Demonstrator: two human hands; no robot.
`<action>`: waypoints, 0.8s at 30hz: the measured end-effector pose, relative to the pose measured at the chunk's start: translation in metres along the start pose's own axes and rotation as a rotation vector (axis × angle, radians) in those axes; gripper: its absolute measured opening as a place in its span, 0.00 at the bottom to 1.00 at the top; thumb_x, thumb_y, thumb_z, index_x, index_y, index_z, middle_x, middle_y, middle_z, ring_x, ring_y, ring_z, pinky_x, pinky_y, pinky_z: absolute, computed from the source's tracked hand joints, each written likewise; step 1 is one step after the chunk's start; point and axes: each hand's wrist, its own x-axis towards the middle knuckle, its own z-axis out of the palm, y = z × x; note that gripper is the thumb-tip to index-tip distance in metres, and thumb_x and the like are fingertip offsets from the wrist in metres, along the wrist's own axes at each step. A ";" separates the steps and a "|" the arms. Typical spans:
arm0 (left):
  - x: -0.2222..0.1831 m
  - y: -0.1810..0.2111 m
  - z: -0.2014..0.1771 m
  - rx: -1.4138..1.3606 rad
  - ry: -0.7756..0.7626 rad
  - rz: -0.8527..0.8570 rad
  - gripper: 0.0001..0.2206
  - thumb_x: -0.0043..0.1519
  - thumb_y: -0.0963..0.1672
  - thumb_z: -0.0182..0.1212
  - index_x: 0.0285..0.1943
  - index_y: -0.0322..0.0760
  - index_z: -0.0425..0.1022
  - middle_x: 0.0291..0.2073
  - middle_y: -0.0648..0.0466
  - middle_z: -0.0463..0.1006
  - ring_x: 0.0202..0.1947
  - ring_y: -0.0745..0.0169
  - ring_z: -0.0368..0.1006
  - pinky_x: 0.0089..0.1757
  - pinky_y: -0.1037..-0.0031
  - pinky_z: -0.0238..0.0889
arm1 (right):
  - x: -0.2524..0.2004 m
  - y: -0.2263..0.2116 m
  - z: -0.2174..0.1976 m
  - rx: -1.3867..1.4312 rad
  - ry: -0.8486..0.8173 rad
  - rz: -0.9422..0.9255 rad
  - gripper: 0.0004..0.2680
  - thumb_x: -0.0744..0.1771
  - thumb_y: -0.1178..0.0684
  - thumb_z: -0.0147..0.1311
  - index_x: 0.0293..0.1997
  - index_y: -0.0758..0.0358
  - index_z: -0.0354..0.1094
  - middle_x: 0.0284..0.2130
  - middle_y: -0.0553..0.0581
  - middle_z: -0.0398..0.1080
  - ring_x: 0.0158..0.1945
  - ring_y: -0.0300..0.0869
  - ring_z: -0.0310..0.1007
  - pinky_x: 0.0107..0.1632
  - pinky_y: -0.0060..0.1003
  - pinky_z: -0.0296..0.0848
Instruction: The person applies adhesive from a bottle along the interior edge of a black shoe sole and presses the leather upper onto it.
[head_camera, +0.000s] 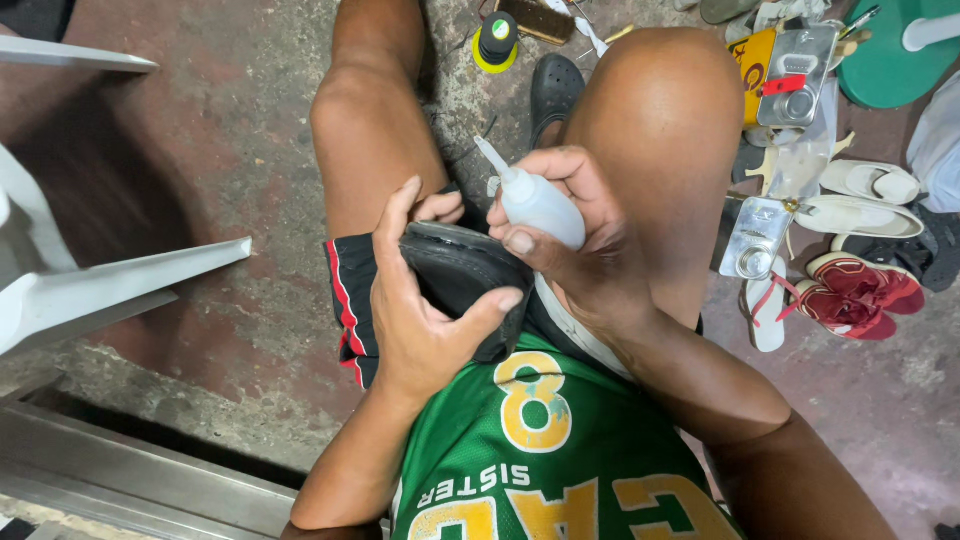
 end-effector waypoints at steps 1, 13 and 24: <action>0.000 0.002 -0.001 0.006 -0.008 -0.035 0.46 0.57 0.48 0.76 0.79 0.29 0.48 0.63 0.40 0.74 0.58 0.53 0.77 0.63 0.66 0.68 | 0.000 0.000 0.001 -0.026 0.005 -0.002 0.16 0.69 0.61 0.62 0.61 0.65 0.59 0.48 0.57 0.71 0.52 0.38 0.72 0.60 0.34 0.73; 0.014 -0.007 -0.010 0.056 -0.094 0.003 0.39 0.63 0.47 0.70 0.78 0.31 0.48 0.57 0.42 0.77 0.55 0.53 0.79 0.59 0.68 0.71 | 0.007 -0.005 0.006 -0.357 -0.049 -0.125 0.17 0.69 0.64 0.61 0.63 0.65 0.58 0.51 0.54 0.70 0.53 0.34 0.71 0.59 0.30 0.73; 0.033 -0.008 -0.014 0.032 -0.103 0.004 0.34 0.66 0.48 0.66 0.76 0.30 0.53 0.52 0.44 0.78 0.54 0.56 0.78 0.60 0.68 0.69 | 0.014 -0.003 -0.002 -0.363 -0.037 -0.181 0.18 0.69 0.65 0.61 0.65 0.67 0.57 0.49 0.55 0.70 0.52 0.34 0.72 0.60 0.30 0.73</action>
